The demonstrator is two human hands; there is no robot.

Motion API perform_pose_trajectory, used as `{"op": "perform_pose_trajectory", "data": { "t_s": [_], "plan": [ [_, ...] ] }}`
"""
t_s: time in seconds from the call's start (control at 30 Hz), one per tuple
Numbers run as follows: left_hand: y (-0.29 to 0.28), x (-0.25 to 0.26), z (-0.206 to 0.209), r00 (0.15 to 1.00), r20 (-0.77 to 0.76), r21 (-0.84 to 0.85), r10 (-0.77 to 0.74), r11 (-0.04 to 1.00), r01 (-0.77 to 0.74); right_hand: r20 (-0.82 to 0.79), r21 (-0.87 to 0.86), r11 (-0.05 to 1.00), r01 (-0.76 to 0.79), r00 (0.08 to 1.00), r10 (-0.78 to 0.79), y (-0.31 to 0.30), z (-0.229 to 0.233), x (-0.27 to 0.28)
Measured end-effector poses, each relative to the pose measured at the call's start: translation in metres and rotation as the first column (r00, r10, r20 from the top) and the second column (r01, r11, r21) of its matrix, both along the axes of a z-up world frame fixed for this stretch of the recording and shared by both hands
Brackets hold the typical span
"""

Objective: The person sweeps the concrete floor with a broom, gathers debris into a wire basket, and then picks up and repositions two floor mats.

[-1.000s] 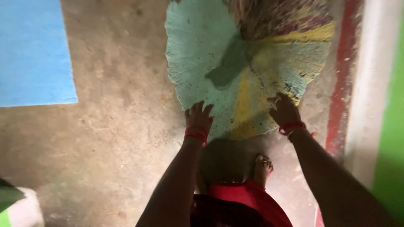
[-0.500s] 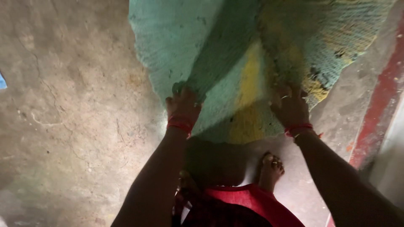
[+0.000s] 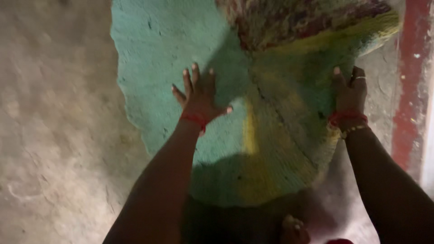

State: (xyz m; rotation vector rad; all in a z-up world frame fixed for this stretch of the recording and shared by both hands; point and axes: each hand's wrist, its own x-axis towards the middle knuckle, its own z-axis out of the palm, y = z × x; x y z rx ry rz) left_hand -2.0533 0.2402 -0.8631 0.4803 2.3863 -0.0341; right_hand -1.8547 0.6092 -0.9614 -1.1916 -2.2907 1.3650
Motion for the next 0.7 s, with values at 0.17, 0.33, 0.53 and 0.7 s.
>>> {"op": "perform_pose_trajectory", "data": {
  "t_s": [0.17,0.33,0.53,0.7],
  "plan": [
    [-0.004,0.002,-0.002,0.997,-0.045,-0.011,-0.064,0.998,0.063,-0.141,0.291,0.947,-0.134,0.973,0.181,-0.024,0.055,-0.033],
    [-0.013,-0.020,-0.023,0.965,-0.259,0.189,0.042,0.982,0.008,0.149,0.891,0.450,-0.051,0.972,-0.184,0.002,0.034,-0.051],
    [0.004,-0.075,-0.063,0.885,-0.454,0.315,0.102,0.948,0.053,0.563,0.780,0.271,-0.564,0.822,0.091,-0.073,-0.036,-0.176],
    [-0.010,-0.066,-0.046,0.904,-0.424,0.200,0.049,0.979,0.041,0.290,0.645,0.631,-0.431,0.902,0.320,-0.075,-0.001,-0.159]
  ]
}}
